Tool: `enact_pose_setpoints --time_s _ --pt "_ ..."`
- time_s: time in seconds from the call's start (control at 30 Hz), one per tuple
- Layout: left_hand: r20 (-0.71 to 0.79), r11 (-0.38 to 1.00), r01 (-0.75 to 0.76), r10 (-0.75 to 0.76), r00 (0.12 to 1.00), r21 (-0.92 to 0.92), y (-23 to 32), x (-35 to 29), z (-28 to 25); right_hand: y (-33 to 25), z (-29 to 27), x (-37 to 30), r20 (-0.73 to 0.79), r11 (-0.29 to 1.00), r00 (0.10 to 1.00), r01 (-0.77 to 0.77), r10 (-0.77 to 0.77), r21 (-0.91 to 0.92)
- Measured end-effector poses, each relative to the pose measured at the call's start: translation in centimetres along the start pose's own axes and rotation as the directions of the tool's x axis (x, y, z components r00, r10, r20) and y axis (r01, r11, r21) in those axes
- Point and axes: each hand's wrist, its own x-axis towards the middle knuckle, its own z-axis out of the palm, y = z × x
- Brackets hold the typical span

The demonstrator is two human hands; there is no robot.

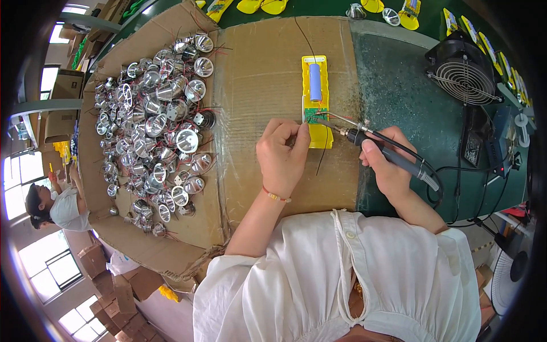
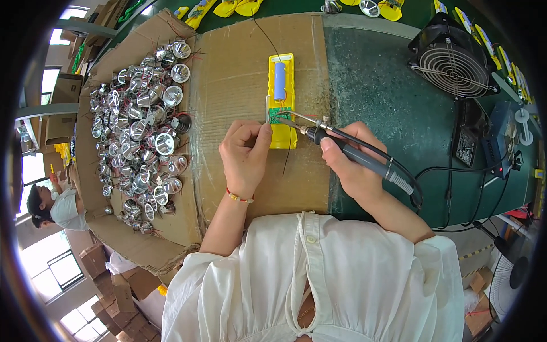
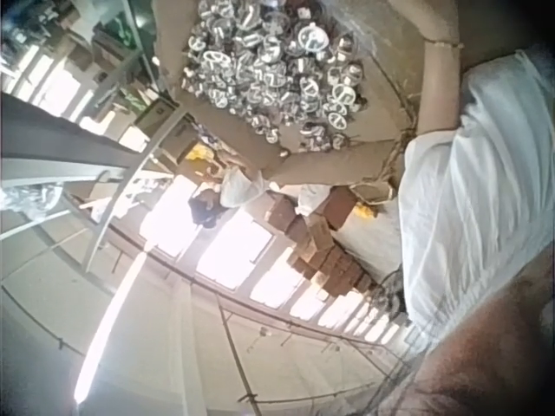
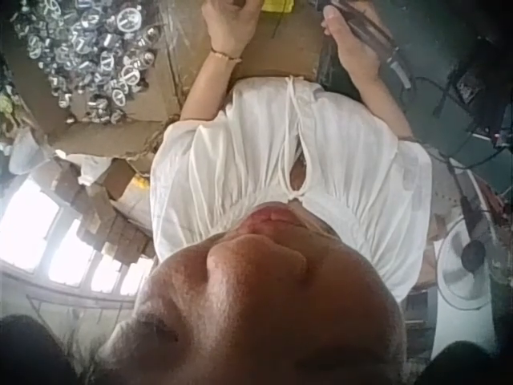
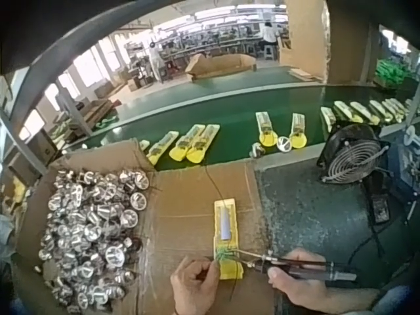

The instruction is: Soldering wires onto circuit boards for flashlight assembly at a factory workstation.

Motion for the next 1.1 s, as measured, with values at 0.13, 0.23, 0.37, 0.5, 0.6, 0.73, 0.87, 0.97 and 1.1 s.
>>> enact_pose_setpoints --time_s 0.13,0.23,0.37,0.5,0.6,0.73,0.87,0.97,1.1 --pt "0.004 1.000 0.003 -0.003 1.000 -0.003 -0.1 0.0 0.0 -0.7 0.5 -0.4 -0.052 0.993 0.996 -0.069 0.075 0.098" --pt "-0.015 1.000 -0.009 0.009 1.000 -0.001 -0.2 0.0 0.0 -1.2 0.0 -0.6 -0.068 0.995 0.997 -0.018 0.025 0.101" --pt "-0.006 1.000 -0.006 0.006 1.000 -0.004 0.0 0.1 0.0 -1.3 -0.4 -0.9 -0.057 0.998 0.998 -0.017 0.020 0.060" --pt "-0.008 0.999 -0.035 0.035 0.999 0.037 -0.3 -0.1 -0.2 -0.9 -0.4 -1.0 -0.048 0.994 0.997 -0.052 0.057 0.091" --pt "-0.059 0.999 0.022 -0.024 0.998 -0.046 0.4 -0.3 -0.3 -0.9 -0.6 -1.2 -0.043 0.993 0.998 -0.046 0.050 0.107" --pt "-0.092 0.990 -0.035 0.023 0.995 -0.133 0.4 -0.3 -0.8 -0.9 -0.7 -1.1 -0.039 0.993 0.997 -0.061 0.065 0.101" --pt "0.120 0.995 -0.103 0.103 0.987 0.002 0.3 -0.2 -0.6 -1.0 -0.7 -1.1 -0.045 0.991 0.995 -0.078 0.084 0.112" --pt "0.145 0.999 -0.001 -0.006 0.989 0.047 0.7 0.0 -0.6 -0.9 -0.5 -1.0 -0.062 0.994 0.996 -0.053 0.059 0.091" --pt "0.144 0.999 0.000 -0.008 0.990 0.054 0.5 0.1 -0.4 -0.1 -0.6 -0.8 -0.020 0.996 0.999 -0.048 0.050 0.069"
